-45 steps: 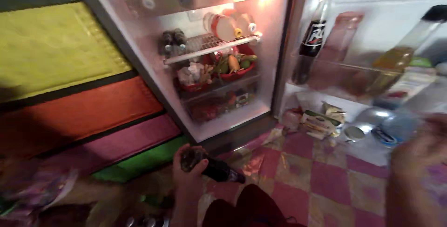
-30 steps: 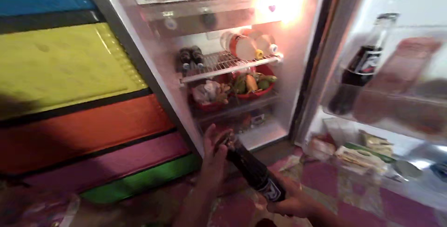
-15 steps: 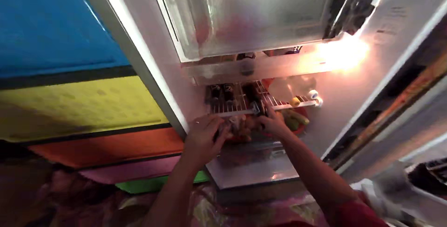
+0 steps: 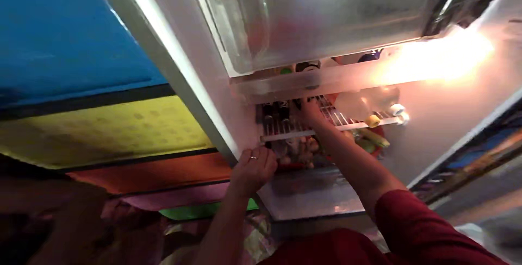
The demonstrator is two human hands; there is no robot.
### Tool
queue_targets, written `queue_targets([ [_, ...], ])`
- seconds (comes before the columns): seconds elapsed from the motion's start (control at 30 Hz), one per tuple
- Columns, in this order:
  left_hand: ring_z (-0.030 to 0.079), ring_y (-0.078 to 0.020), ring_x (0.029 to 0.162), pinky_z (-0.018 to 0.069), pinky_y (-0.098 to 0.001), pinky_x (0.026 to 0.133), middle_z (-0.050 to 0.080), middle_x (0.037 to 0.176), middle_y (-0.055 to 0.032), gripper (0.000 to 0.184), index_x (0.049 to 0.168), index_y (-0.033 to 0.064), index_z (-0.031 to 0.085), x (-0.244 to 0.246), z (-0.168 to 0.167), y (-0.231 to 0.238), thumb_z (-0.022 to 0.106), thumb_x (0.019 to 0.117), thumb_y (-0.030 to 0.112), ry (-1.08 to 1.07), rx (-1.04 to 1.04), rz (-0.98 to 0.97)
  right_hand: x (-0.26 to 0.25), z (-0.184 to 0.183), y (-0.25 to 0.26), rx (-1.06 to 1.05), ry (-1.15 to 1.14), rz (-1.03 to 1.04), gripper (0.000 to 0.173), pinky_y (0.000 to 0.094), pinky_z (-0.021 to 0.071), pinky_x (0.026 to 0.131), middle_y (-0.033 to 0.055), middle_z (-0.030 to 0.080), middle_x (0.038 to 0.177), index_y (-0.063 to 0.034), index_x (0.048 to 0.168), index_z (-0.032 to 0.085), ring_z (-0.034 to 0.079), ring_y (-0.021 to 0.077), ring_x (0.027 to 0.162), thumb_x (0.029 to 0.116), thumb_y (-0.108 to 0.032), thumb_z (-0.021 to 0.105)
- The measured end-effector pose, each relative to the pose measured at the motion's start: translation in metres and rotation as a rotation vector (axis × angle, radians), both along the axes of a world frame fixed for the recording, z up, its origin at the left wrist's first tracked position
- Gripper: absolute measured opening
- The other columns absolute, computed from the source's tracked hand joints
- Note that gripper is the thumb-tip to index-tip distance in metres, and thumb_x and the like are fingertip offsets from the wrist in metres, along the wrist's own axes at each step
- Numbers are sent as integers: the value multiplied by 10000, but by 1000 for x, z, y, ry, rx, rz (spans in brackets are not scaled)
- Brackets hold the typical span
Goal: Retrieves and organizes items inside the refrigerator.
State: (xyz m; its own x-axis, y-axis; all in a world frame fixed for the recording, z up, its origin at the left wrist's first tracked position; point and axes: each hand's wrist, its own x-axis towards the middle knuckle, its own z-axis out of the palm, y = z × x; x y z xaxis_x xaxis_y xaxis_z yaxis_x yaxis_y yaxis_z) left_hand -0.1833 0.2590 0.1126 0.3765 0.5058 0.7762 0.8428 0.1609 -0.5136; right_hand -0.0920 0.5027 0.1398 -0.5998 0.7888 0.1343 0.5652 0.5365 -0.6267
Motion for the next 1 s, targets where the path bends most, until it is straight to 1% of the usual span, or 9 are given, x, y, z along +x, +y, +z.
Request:
queue_targets([
  [0.07,665,-249,708,515,-354,701,702,788,-99,180,918,46,693,2,1,1,583,979,175,-25,17,-56,0,4,-17,208,25,15,551,731,325,1072,376,441,1475,-9,1440,548,389,570,1387,1069,-412,491],
  [0.2,714,-196,850,542,-310,809,763,940,-76,152,1019,84,741,7,3,-5,604,982,137,-75,40,-134,-3,-19,-32,481,132,255,609,746,391,1022,333,500,1436,-76,1420,597,491,551,1303,978,-494,623],
  [0.27,704,-181,862,534,-296,858,756,941,-63,136,1002,101,752,9,-2,-7,622,982,133,-85,100,-146,-4,-31,-37,503,85,312,717,768,365,1027,373,478,1450,-65,1426,593,477,595,1303,913,-560,672],
  [0.43,696,-173,790,532,-285,835,755,863,-58,134,928,81,759,10,6,-11,632,963,103,-72,174,-86,-11,-15,-53,429,-2,316,747,802,272,1049,428,415,1466,-7,1460,534,413,649,1322,934,-522,660],
  [0.5,686,-176,769,534,-281,815,736,842,-63,145,983,65,743,10,2,-11,606,985,111,-82,157,-89,-8,-16,-51,402,74,285,734,786,287,1059,412,447,1446,18,1426,559,433,628,1315,934,-515,668],
  [0.6,696,-195,732,545,-302,776,743,815,-85,150,941,49,716,5,-5,-10,585,979,109,-76,144,-127,2,-14,-41,347,146,77,572,761,231,1103,343,437,1496,-30,1426,570,365,563,1402,1025,-435,526],
  [0.7,658,-203,697,519,-303,768,719,781,-71,149,910,61,691,1,-8,-4,594,978,153,-78,178,-156,7,-9,-20,268,52,-84,481,761,372,1003,364,467,1455,-61,1408,599,443,596,1324,1001,-316,628],
  [0.87,667,-247,704,519,-344,757,701,757,-107,212,903,45,677,2,-9,-9,587,990,217,-114,125,-128,12,-3,-9,24,-158,-131,643,680,510,897,325,563,1351,-168,1531,455,603,523,1167,936,-121,694],
  [1.0,672,-291,749,479,-395,789,711,789,-141,302,938,7,715,4,-8,-10,568,1009,262,-101,61,-72,46,-5,-12,-56,165,-102,556,636,520,938,244,690,1209,-121,1483,515,668,435,1115,957,-141,693],
])
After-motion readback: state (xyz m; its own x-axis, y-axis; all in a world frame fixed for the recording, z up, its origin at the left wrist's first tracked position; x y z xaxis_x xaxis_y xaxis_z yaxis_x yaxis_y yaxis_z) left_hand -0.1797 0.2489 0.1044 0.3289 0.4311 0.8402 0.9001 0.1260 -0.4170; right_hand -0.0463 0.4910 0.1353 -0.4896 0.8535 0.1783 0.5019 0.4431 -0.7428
